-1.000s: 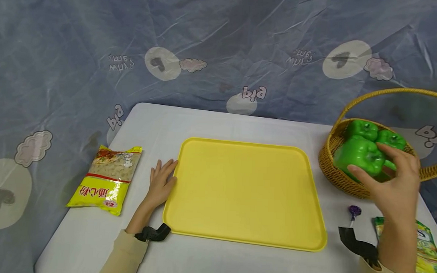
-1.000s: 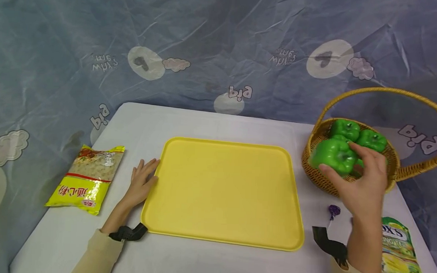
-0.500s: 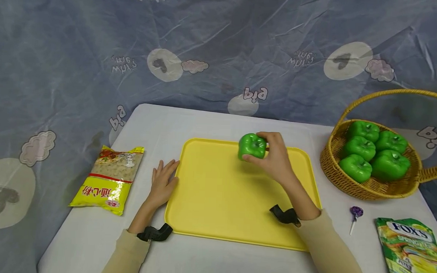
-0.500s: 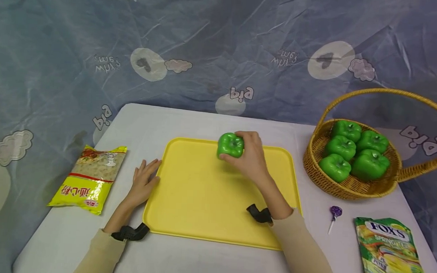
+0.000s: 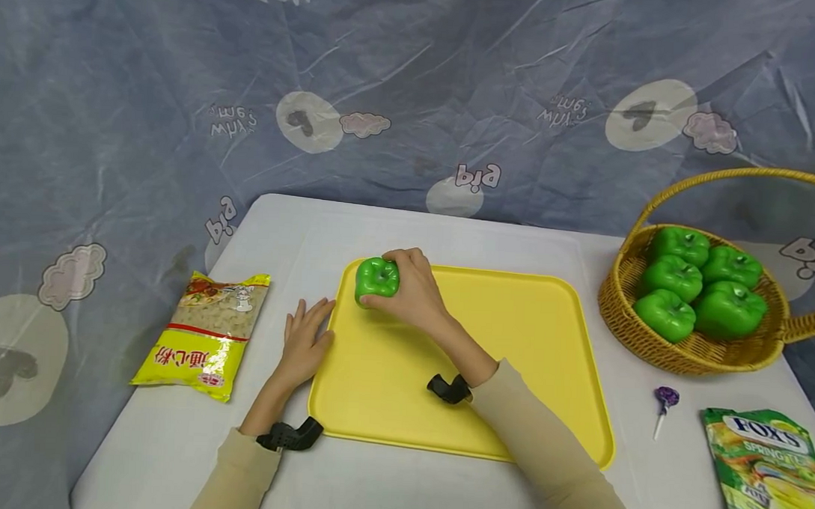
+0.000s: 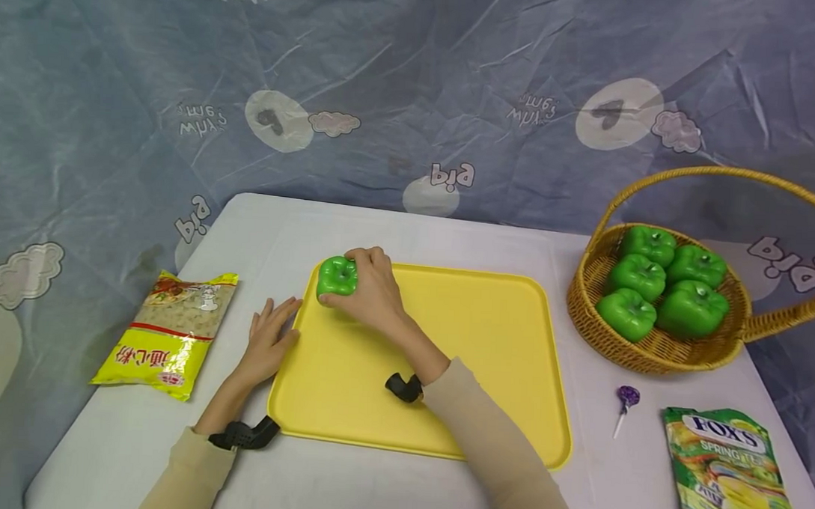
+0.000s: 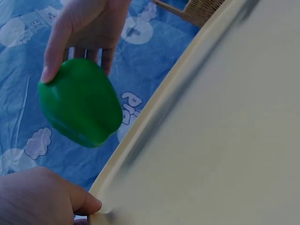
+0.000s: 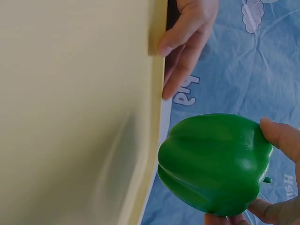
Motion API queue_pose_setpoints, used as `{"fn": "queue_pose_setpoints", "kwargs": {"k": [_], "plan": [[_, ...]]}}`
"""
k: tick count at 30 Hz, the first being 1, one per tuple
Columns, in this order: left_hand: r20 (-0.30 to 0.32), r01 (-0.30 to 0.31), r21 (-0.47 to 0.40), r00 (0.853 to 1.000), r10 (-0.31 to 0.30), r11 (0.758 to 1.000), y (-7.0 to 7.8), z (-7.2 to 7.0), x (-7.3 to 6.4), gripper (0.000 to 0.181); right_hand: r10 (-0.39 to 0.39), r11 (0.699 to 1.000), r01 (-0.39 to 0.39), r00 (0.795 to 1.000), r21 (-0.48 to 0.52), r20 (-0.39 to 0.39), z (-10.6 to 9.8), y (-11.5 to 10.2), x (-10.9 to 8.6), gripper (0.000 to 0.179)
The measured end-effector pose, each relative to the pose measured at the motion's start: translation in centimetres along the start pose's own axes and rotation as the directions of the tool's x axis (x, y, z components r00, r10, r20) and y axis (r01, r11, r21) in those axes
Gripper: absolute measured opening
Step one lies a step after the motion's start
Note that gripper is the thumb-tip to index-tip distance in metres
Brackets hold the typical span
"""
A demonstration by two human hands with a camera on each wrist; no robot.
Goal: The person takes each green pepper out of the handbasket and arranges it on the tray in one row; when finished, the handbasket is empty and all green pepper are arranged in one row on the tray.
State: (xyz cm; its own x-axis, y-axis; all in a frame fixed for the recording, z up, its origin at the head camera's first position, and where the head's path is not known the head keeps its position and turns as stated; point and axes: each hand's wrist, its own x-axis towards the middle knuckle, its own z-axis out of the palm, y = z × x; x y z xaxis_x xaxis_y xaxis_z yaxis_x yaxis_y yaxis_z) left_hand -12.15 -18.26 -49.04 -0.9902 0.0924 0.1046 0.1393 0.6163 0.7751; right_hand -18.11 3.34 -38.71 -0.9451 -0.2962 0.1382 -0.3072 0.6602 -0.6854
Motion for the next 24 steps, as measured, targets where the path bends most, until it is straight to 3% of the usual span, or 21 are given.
{"fn": "queue_pose_setpoints", "kwargs": {"k": [10, 24], "plan": [[0.0, 0.002, 0.012, 1.0, -0.002, 1.0, 0.2, -0.1, 0.1, 0.052, 0.005, 0.998, -0.001, 0.998, -0.057, 0.064, 2.9, -0.8, 1.3, 0.073], [0.014, 0.007, 0.019, 1.0, -0.007, 1.0, 0.2, 0.0, 0.0, 0.053, -0.029, 0.996, 0.032, 0.999, -0.081, 0.03, 4.5, -0.8, 1.3, 0.076]]}}
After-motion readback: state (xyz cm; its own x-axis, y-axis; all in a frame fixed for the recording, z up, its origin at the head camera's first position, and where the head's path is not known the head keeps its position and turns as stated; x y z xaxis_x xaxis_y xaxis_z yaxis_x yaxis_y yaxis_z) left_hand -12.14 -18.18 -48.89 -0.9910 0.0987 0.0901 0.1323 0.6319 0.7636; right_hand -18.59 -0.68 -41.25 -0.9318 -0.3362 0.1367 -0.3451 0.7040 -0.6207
